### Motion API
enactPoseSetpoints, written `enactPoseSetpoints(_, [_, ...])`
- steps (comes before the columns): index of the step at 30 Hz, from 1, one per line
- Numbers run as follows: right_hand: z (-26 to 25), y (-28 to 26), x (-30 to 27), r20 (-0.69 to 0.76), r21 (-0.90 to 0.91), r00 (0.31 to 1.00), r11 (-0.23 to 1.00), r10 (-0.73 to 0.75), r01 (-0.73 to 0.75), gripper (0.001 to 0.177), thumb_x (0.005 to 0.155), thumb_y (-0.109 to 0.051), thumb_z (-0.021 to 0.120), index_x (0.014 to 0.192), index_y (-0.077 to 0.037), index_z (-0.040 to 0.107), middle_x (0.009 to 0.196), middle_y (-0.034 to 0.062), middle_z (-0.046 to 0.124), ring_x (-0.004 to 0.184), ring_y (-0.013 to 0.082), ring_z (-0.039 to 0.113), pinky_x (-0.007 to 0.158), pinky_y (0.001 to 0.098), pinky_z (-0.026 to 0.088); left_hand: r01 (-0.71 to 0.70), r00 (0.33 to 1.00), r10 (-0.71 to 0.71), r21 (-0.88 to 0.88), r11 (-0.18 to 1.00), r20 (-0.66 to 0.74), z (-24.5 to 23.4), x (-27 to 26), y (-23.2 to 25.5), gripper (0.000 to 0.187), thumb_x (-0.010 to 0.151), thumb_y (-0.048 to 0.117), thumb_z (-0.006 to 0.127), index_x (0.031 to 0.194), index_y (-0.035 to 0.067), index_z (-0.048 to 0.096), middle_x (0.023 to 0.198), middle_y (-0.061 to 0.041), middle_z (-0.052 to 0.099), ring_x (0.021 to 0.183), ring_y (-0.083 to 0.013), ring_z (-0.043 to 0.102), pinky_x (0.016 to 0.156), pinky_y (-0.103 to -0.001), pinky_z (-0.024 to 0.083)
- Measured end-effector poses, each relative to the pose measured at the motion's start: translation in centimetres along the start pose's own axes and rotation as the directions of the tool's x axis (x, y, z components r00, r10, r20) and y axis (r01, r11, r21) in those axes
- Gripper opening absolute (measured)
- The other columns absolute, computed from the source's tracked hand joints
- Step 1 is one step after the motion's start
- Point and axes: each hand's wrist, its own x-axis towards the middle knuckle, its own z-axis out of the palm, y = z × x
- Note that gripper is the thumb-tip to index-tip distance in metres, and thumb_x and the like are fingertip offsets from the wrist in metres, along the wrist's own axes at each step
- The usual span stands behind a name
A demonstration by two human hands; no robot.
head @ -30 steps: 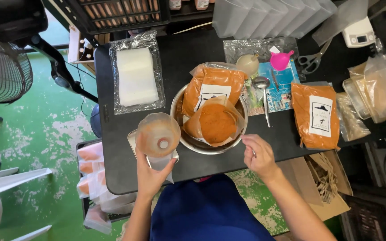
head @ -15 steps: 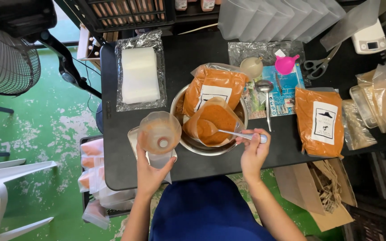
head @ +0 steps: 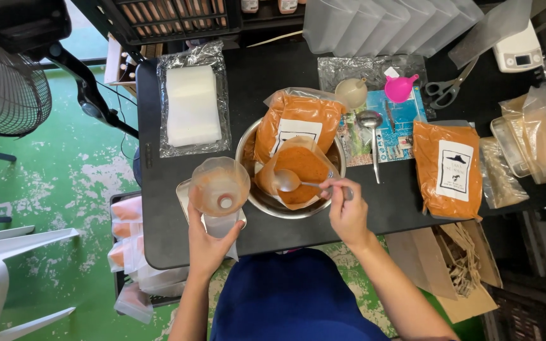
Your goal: The person scoops orange powder from a large bag into small plastic bags using a spoon. They place the filled bags on a digital scale to check the weight, then set them aside in a tray. The process is repeated for multiple bags.
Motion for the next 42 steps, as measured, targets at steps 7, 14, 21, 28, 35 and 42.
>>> enactPoseSetpoints(7, [-3.4, 0.5, 3.4, 0.071, -0.164, 0.996, 0.985, -0.047, 0.059, 0.008, 0.108, -0.008, 0.048, 0.107, -0.001, 0.051, 0.081, 0.0095, 0.077, 0.063, 0.0233, 0.074, 0.057, 0.0343, 0.059, -0.017, 1.0, 0.017, 0.002, 1.0, -0.023, 0.1, 0.3, -1.1, 0.118, 0.069, 0.017, 0.092, 0.163, 0.012, 0.02, 0.156, -0.018, 0.04, 0.146, -0.0349, 0.038, 0.122, -0.056, 0.021])
enactPoseSetpoints(14, [-1.6, 1.7, 2.0, 0.189, -0.182, 0.978, 0.976, -0.083, 0.118, 0.006, 0.102, -0.007, 0.056, 0.106, -0.007, 0.06, 0.081, 0.0038, 0.079, 0.066, 0.0226, 0.075, 0.06, 0.0352, 0.06, 0.0, 1.0, 0.0, -0.004, 1.0, -0.026, 0.7, 0.4, -0.9, 0.118, 0.07, 0.02, 0.092, 0.162, 0.01, 0.02, 0.157, -0.021, 0.038, 0.147, -0.0367, 0.036, 0.122, -0.056, 0.022])
enactPoseSetpoints(21, [-3.5, 2.2, 5.3, 0.197, -0.256, 0.933, 0.903, -0.302, 0.346, 0.009, 0.102, -0.008, 0.059, 0.108, -0.007, 0.066, 0.083, -0.001, 0.078, 0.069, 0.0172, 0.075, 0.068, 0.0283, 0.061, 0.014, 0.998, -0.014, -0.006, 1.0, -0.066, 0.2, 0.3, -0.8, 0.118, 0.07, 0.021, 0.092, 0.162, 0.01, 0.019, 0.158, -0.02, 0.037, 0.147, -0.0351, 0.036, 0.123, -0.056, 0.021])
enactPoseSetpoints(28, [-3.6, 1.9, 4.0, 0.241, -0.203, 0.967, 0.979, 0.083, -0.034, 0.011, 0.107, -0.015, 0.049, 0.109, -0.009, 0.058, 0.077, 0.0031, 0.076, 0.067, 0.0273, 0.074, 0.062, 0.0425, 0.058, 0.024, 0.997, -0.025, -0.011, 1.0, -0.074, 0.3, 0.2, -1.6, 0.119, 0.07, 0.019, 0.091, 0.163, 0.011, 0.018, 0.158, -0.019, 0.037, 0.148, -0.0347, 0.035, 0.123, -0.055, 0.019])
enactPoseSetpoints(35, [-3.9, 3.2, 3.1, 0.173, -0.349, 0.877, 0.805, -0.448, 0.48, 0.013, 0.098, -0.008, 0.062, 0.106, -0.007, 0.072, 0.088, 0.0014, 0.076, 0.075, 0.0237, 0.074, 0.069, 0.0337, 0.061, 0.023, 0.998, -0.024, -0.016, 1.0, -0.061, 0.4, 0.4, -2.0, 0.118, 0.07, 0.017, 0.092, 0.163, 0.011, 0.019, 0.157, -0.019, 0.038, 0.147, -0.0352, 0.036, 0.123, -0.056, 0.02])
enactPoseSetpoints(42, [0.8, -0.5, -0.2, 0.131, -0.171, 0.989, 0.981, -0.069, 0.091, 0.008, 0.103, -0.008, 0.05, 0.106, -0.006, 0.057, 0.076, 0.0013, 0.077, 0.062, 0.0232, 0.075, 0.056, 0.0345, 0.059, 0.02, 0.999, -0.022, -0.029, 0.999, -0.045, 0.6, 0.4, -1.0, 0.114, 0.072, 0.016, 0.09, 0.163, 0.012, 0.02, 0.157, -0.016, 0.039, 0.147, -0.0331, 0.036, 0.122, -0.057, 0.02])
